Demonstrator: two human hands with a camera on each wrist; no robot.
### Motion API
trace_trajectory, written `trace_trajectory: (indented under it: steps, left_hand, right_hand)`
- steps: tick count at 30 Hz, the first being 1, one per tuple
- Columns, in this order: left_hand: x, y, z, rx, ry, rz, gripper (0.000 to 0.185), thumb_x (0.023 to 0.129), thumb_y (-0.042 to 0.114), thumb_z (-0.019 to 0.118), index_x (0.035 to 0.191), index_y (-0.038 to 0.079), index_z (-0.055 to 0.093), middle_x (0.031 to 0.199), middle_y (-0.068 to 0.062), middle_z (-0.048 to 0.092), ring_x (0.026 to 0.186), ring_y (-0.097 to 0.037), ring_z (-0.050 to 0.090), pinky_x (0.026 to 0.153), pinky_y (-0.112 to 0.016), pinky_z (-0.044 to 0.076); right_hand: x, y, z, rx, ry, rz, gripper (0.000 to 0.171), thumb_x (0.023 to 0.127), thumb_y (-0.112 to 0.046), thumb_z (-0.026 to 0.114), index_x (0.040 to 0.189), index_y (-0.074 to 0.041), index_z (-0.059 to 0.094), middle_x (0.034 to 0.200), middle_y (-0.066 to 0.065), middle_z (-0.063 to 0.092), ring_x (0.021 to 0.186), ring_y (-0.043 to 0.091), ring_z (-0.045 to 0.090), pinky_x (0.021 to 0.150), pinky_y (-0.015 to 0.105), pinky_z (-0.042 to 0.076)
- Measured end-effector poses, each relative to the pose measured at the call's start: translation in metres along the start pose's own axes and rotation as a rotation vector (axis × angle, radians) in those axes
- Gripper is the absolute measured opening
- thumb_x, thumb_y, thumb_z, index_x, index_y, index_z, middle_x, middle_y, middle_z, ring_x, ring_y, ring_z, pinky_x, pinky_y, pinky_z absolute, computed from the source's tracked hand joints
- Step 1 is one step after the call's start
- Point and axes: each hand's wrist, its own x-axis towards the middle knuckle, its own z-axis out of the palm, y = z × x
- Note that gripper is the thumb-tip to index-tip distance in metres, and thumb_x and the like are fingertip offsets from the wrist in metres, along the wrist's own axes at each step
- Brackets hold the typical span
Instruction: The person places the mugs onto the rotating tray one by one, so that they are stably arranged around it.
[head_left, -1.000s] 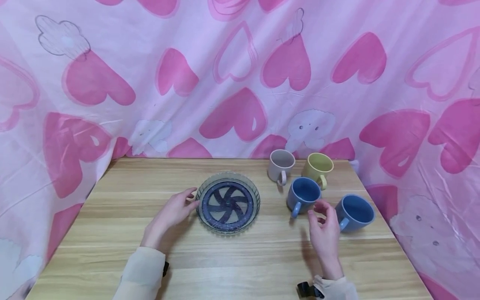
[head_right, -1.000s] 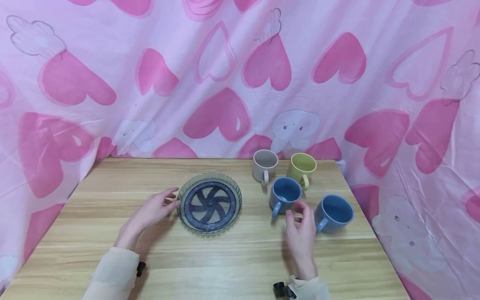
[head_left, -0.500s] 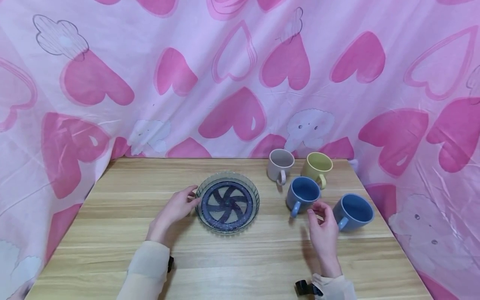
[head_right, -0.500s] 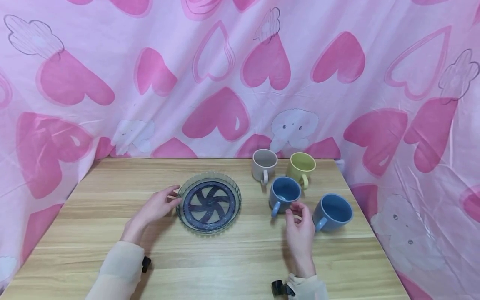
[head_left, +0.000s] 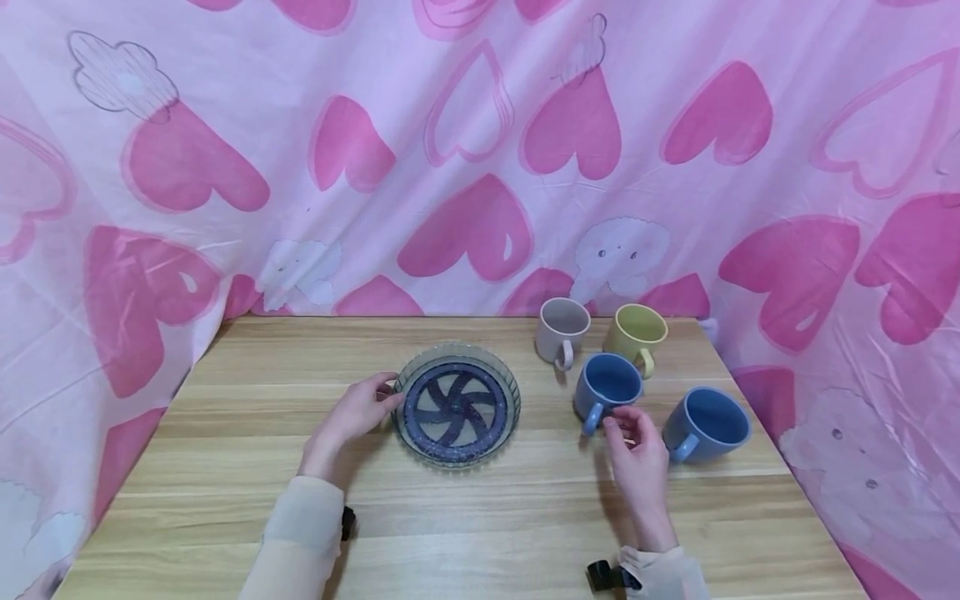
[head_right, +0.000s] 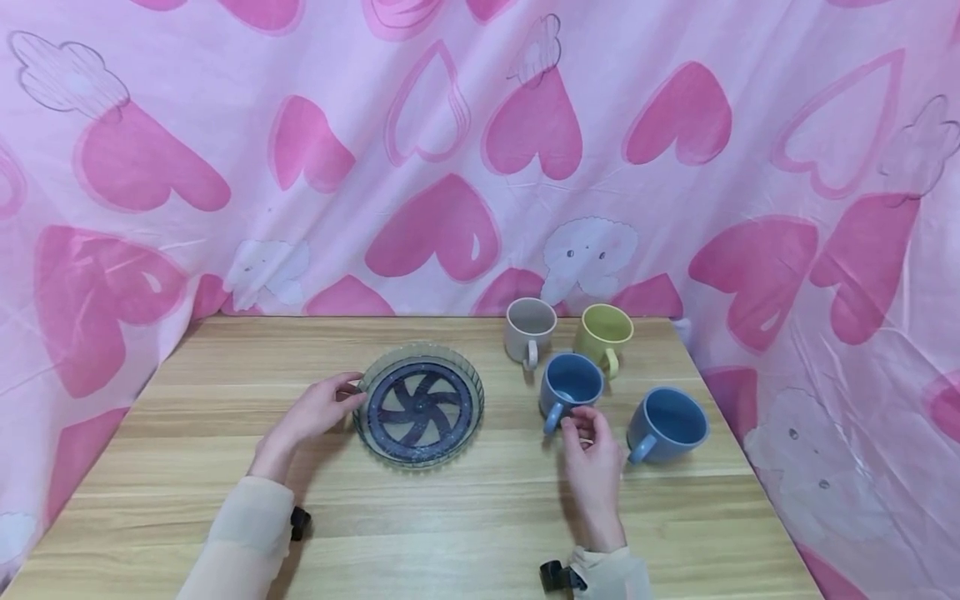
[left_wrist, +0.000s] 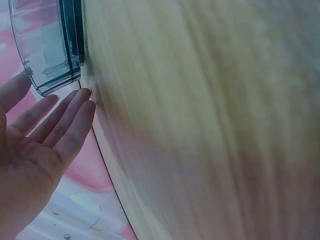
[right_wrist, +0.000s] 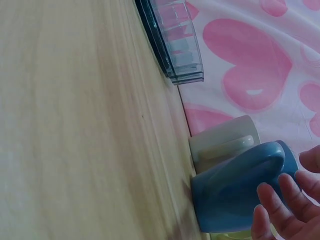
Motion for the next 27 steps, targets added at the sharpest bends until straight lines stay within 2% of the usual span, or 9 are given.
trace_trajectory:
  steps: [4, 10, 14, 21, 27]
  left_hand:
    - [0.003, -0.003, 0.001, -0.036, -0.013, -0.008, 0.051, 0.087, 0.027, 0.054, 0.13, 0.004, 0.039, 0.108, -0.015, 0.056, 0.098, -0.028, 0.053, 0.085, -0.043, 0.042]
    - [0.005, -0.006, 0.002, -0.082, -0.018, -0.025, 0.051, 0.087, 0.024, 0.055, 0.13, 0.003, 0.038, 0.107, -0.014, 0.056, 0.097, -0.026, 0.054, 0.081, -0.039, 0.045]
    - [0.007, -0.009, 0.002, -0.123, -0.017, -0.022, 0.049, 0.087, 0.021, 0.055, 0.13, 0.003, 0.039, 0.107, -0.015, 0.056, 0.096, -0.026, 0.054, 0.081, -0.038, 0.045]
    - [0.009, -0.013, 0.004, -0.416, -0.081, -0.099, 0.05, 0.087, 0.008, 0.053, 0.133, 0.001, 0.032, 0.113, -0.023, 0.048, 0.096, -0.033, 0.053, 0.071, -0.034, 0.051]
    - [0.007, -0.016, 0.001, -0.532, -0.121, -0.086, 0.046, 0.087, 0.002, 0.051, 0.13, -0.002, 0.034, 0.113, -0.028, 0.045, 0.096, -0.037, 0.052, 0.073, -0.037, 0.05]
  right_hand:
    - [0.0, 0.003, 0.002, 0.02, -0.033, 0.06, 0.028, 0.084, -0.03, 0.058, 0.104, -0.01, 0.054, 0.093, 0.005, 0.056, 0.077, 0.018, 0.052, 0.056, 0.021, 0.045]
    - [0.001, 0.003, 0.004, 0.044, -0.077, 0.157, 0.031, 0.083, -0.037, 0.057, 0.104, -0.014, 0.054, 0.094, 0.003, 0.055, 0.079, 0.018, 0.05, 0.059, 0.023, 0.046]
    - [0.002, 0.005, 0.005, 0.053, -0.09, 0.176, 0.032, 0.082, -0.039, 0.057, 0.103, -0.014, 0.055, 0.094, 0.003, 0.056, 0.08, 0.018, 0.051, 0.06, 0.023, 0.046]
    - [0.002, 0.008, 0.008, 0.054, -0.096, 0.22, 0.035, 0.079, -0.042, 0.059, 0.102, -0.016, 0.056, 0.094, 0.002, 0.057, 0.081, 0.017, 0.051, 0.063, 0.022, 0.047]
    - [0.003, 0.007, 0.012, 0.129, -0.13, 0.294, 0.039, 0.078, -0.041, 0.061, 0.103, -0.011, 0.055, 0.097, 0.006, 0.056, 0.084, 0.02, 0.054, 0.07, 0.029, 0.049]
